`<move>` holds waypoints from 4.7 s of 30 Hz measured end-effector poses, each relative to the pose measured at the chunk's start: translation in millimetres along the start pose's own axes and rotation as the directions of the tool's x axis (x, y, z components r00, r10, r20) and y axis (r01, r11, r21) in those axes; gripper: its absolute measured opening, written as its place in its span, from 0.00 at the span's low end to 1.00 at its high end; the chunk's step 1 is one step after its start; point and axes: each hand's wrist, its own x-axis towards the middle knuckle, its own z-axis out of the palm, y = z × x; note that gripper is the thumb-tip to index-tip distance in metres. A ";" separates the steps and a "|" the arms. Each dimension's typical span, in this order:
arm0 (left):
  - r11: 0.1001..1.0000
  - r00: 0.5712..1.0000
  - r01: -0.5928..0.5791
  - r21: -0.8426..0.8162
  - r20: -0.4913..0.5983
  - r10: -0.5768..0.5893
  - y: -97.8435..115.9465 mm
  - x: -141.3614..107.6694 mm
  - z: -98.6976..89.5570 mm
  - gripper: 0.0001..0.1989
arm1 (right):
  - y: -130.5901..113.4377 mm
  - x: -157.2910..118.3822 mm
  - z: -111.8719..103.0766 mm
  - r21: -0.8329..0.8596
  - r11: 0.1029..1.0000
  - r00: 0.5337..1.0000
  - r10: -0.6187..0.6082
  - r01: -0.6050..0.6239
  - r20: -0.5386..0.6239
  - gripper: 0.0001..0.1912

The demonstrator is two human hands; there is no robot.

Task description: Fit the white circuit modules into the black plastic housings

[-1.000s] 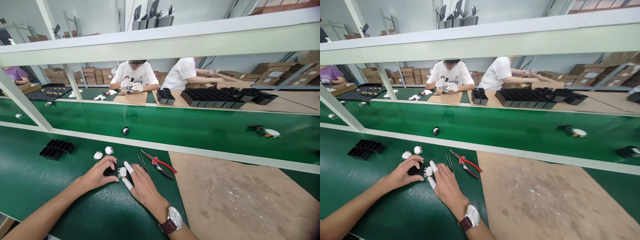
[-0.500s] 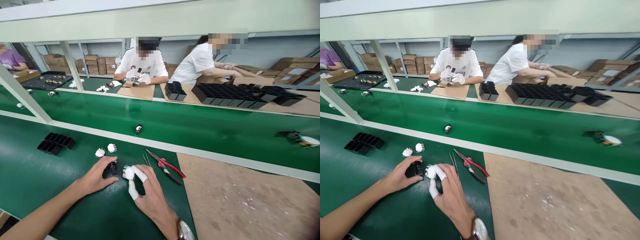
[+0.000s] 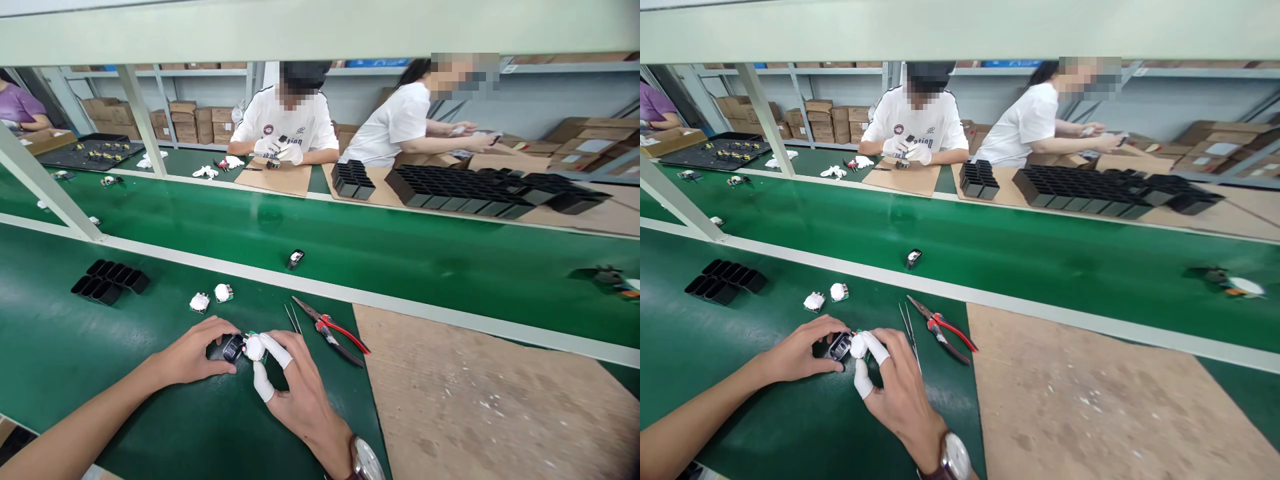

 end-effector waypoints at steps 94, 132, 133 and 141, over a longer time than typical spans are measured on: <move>0.990 0.994 -0.091 0.103 -0.049 0.097 2.1 1.9 21.5 0.24 | 2.2 -10.4 5.1 0.037 0.999 0.985 -0.007 0.001 0.172 0.26; 0.976 0.989 -0.016 0.216 -0.143 0.048 -9.7 15.5 -38.7 0.37 | 0.0 -7.3 7.8 0.072 0.997 0.991 -0.009 -0.001 0.136 0.26; 0.986 0.996 -0.061 0.157 -0.054 0.070 -2.3 11.2 -27.9 0.40 | 0.7 -7.5 7.7 0.082 0.997 0.990 0.001 -0.013 0.144 0.26; 0.976 0.978 -0.199 0.089 -0.040 0.203 7.5 0.2 11.8 0.25 | 1.1 -4.5 2.6 0.153 0.985 0.975 0.042 -0.076 0.217 0.24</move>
